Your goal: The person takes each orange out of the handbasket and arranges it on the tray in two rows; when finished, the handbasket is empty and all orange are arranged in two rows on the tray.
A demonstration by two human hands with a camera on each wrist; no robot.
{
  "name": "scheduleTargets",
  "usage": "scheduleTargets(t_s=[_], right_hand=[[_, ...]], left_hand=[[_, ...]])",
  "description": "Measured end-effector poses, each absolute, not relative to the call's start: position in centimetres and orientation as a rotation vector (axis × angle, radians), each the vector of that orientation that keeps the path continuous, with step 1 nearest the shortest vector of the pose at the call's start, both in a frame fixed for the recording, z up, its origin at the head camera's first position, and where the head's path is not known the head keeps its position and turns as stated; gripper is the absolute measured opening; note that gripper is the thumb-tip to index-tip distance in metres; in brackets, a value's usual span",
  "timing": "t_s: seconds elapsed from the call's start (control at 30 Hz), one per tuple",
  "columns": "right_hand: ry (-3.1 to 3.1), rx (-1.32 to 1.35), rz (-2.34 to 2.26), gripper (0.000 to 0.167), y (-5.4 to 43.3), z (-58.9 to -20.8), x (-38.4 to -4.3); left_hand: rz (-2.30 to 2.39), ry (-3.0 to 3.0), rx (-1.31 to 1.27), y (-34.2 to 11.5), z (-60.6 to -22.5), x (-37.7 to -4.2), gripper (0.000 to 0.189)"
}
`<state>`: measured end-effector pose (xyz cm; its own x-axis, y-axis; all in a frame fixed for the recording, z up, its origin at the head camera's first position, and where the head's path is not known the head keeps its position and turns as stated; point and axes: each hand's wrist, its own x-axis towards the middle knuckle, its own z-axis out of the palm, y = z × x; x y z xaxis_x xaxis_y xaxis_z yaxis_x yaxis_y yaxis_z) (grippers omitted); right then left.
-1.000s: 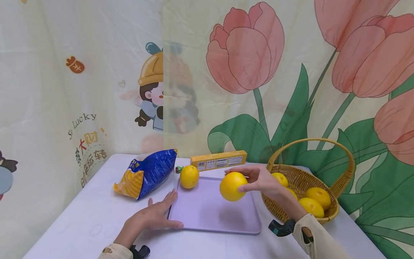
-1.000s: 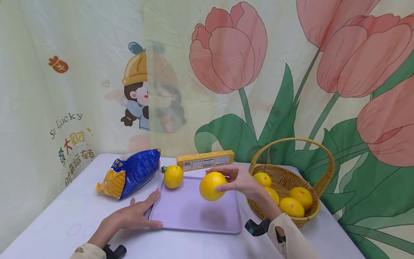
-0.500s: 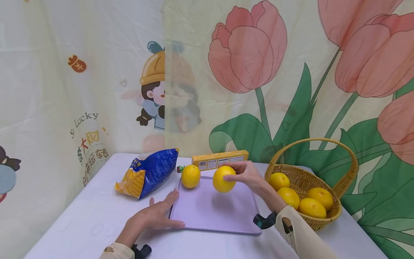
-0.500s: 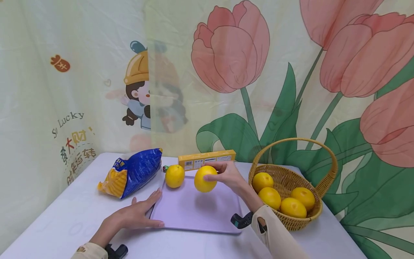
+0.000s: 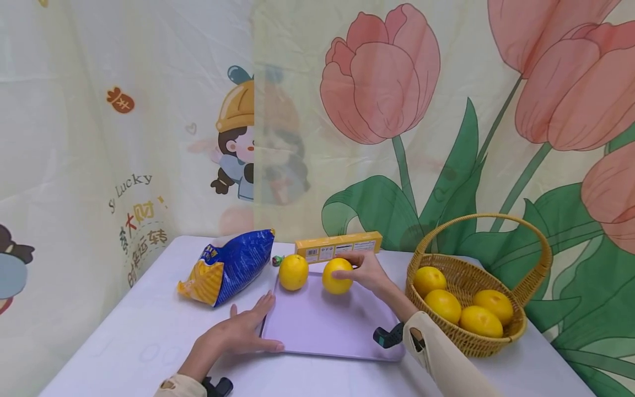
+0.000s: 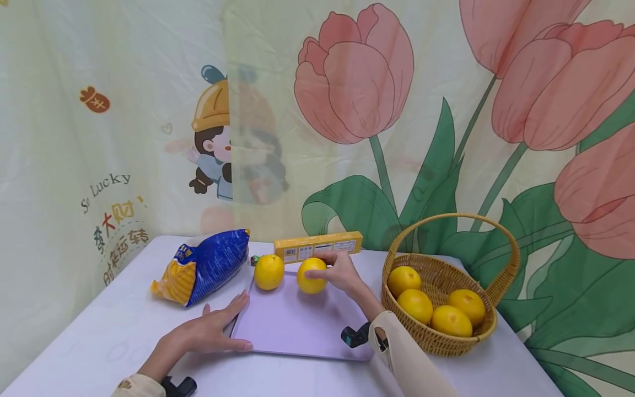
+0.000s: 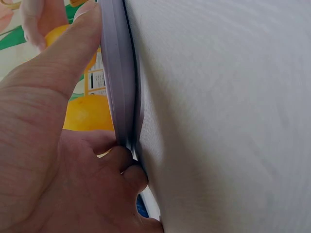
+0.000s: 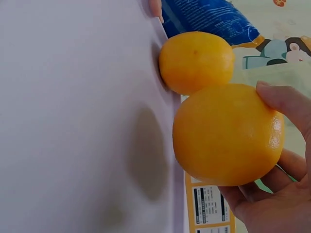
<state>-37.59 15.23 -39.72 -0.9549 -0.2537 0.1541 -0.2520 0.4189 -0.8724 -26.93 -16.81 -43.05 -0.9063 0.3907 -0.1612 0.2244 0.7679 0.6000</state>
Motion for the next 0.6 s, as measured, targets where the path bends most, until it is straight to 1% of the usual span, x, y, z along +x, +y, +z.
scheduleTargets(t_s=[0.2,0.47,0.53,0.6], right_hand=[[2.659,-0.445,-1.611,0.055,14.9,-40.0,-38.1],[2.697,-0.419,-1.576,0.049,14.6,-40.8,-38.6],[2.708,-0.416,-1.568,0.049,14.5,-41.0,-38.8],[2.707,-0.417,-1.567,0.052,14.4,-41.2,-39.0]], left_hand=[[0.859,2.674,0.490,-16.9,-43.6,-27.3,0.127],[0.866,2.685,0.477,-17.0,-43.9,-27.5,0.127],[0.877,2.687,0.481,-17.1,-44.1,-27.5,0.128],[0.865,2.691,0.472,-17.1,-43.9,-27.3,0.125]])
